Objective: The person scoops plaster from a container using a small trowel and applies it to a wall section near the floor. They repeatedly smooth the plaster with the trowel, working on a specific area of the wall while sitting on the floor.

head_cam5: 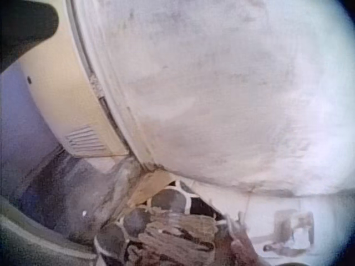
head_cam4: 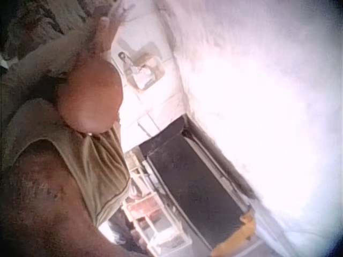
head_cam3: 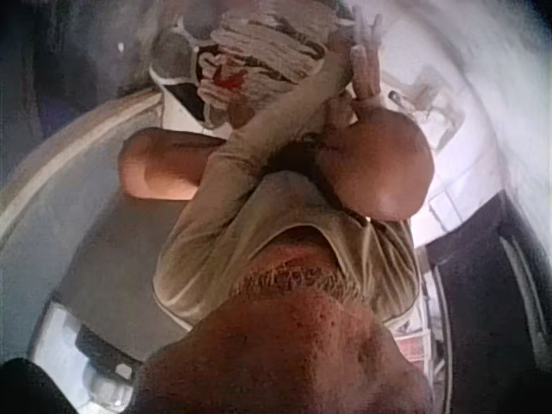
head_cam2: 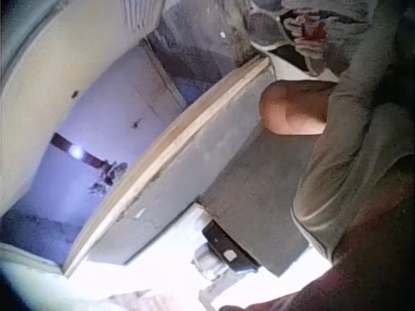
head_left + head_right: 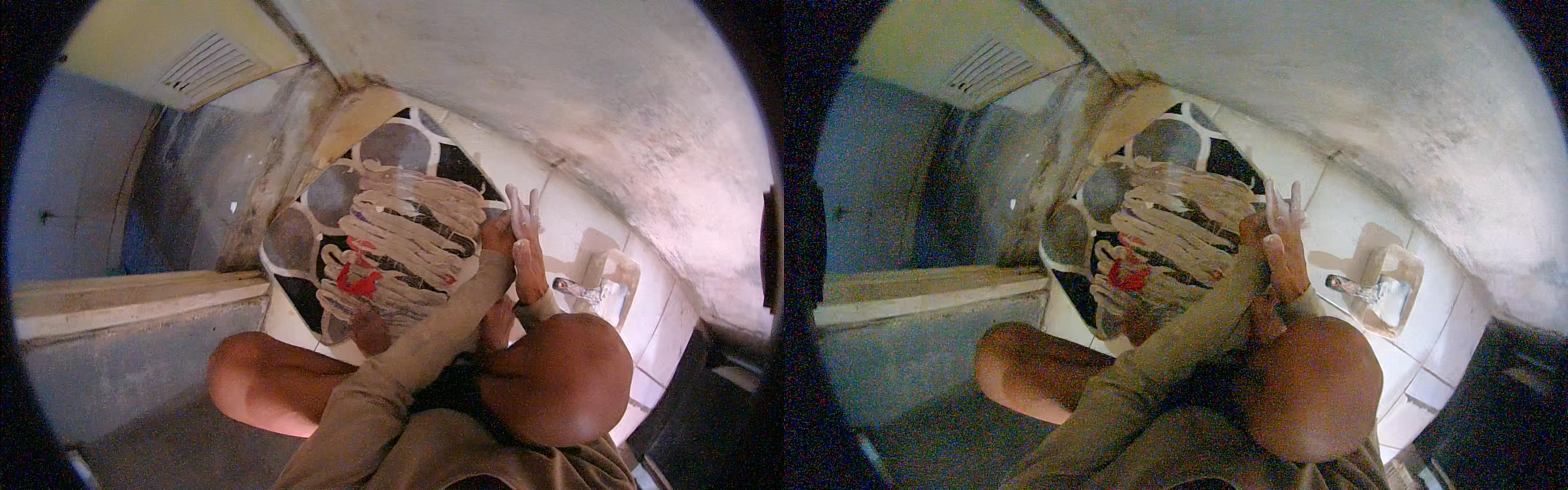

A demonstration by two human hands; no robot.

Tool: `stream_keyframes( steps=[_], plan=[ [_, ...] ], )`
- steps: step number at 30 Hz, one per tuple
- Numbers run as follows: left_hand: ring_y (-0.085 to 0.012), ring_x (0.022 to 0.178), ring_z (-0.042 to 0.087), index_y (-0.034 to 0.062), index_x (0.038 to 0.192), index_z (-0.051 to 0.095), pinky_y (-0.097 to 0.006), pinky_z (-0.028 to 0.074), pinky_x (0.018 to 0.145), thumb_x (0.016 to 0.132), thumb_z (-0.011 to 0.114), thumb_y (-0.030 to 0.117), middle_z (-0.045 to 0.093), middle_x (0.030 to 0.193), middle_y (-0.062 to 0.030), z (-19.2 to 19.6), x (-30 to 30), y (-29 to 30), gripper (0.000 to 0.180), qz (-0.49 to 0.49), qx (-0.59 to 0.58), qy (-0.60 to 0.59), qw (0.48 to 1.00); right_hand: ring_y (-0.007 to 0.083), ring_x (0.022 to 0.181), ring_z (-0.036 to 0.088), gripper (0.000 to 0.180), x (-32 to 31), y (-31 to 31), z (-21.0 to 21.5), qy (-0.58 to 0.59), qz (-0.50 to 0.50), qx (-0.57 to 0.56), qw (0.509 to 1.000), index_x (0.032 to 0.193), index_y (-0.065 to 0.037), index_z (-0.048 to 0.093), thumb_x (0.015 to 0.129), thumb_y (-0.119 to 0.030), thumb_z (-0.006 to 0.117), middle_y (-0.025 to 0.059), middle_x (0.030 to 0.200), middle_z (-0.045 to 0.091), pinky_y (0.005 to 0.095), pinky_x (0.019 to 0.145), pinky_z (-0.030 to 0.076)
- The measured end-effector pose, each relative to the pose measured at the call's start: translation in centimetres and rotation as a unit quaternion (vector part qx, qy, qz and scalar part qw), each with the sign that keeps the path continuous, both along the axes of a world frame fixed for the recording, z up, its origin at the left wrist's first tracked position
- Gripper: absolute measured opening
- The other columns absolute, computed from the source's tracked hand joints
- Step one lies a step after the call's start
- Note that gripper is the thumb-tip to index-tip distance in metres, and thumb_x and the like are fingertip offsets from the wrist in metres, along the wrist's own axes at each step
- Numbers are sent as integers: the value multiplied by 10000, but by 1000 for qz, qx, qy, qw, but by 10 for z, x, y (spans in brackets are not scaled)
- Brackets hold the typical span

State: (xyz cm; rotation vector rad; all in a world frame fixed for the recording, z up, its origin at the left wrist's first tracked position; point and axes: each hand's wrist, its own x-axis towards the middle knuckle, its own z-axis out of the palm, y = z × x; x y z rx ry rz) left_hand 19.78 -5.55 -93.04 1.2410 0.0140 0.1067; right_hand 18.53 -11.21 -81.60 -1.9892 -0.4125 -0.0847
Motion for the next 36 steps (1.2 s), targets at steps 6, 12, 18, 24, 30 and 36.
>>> stream_keyframes(
  steps=[6,12,18,24,30,36],
  plan=[
    [-218,938,593,20,1078,573,-328,465,803,918,444,364,619,1059,-116,-35,-16,35,401,-71,111,203,970,318,1355,184,694,33,33,-62,-58,-39,-137,988,1380,-55,323,917,-549,172,106,1410,361,439,1095,74],
    [-281,1287,338,-16,1312,399,-332,240,1058,924,383,396,423,1321,-222,18,-38,9,567,30,170,25,985,242,1257,367,610,50,13,-90,319,-217,430,816,1354,-32,364,949,-481,290,124,1379,393,366,1062,214],
    [-367,1145,450,2,1207,485,-432,339,970,844,479,306,503,1181,-240,38,16,105,474,-53,602,119,788,288,1182,467,632,0,-9,-56,413,-9,165,896,1366,-25,327,906,-440,449,151,1296,476,381,958,386],
    [-321,1212,411,78,1270,444,-427,340,992,883,413,374,418,1303,-175,-55,-111,341,488,150,739,355,552,235,901,603,747,-16,-14,-114,486,-77,103,864,1401,-73,239,819,-360,608,139,1159,530,354,618,501],
    [-288,1249,388,136,1297,424,-424,347,998,910,371,415,363,1380,-124,-94,-194,409,480,81,725,489,479,226,904,581,578,8,30,-148,402,-5,157,902,1322,-57,370,839,-276,599,116,1070,589,382,714,489],
    [-310,1135,450,98,1146,509,-429,379,933,877,457,328,454,1226,-137,-47,-204,419,358,180,735,464,461,321,1123,493,550,10,35,-108,195,150,-149,958,1215,42,475,824,-329,583,242,1195,520,382,969,372]
  ],
)
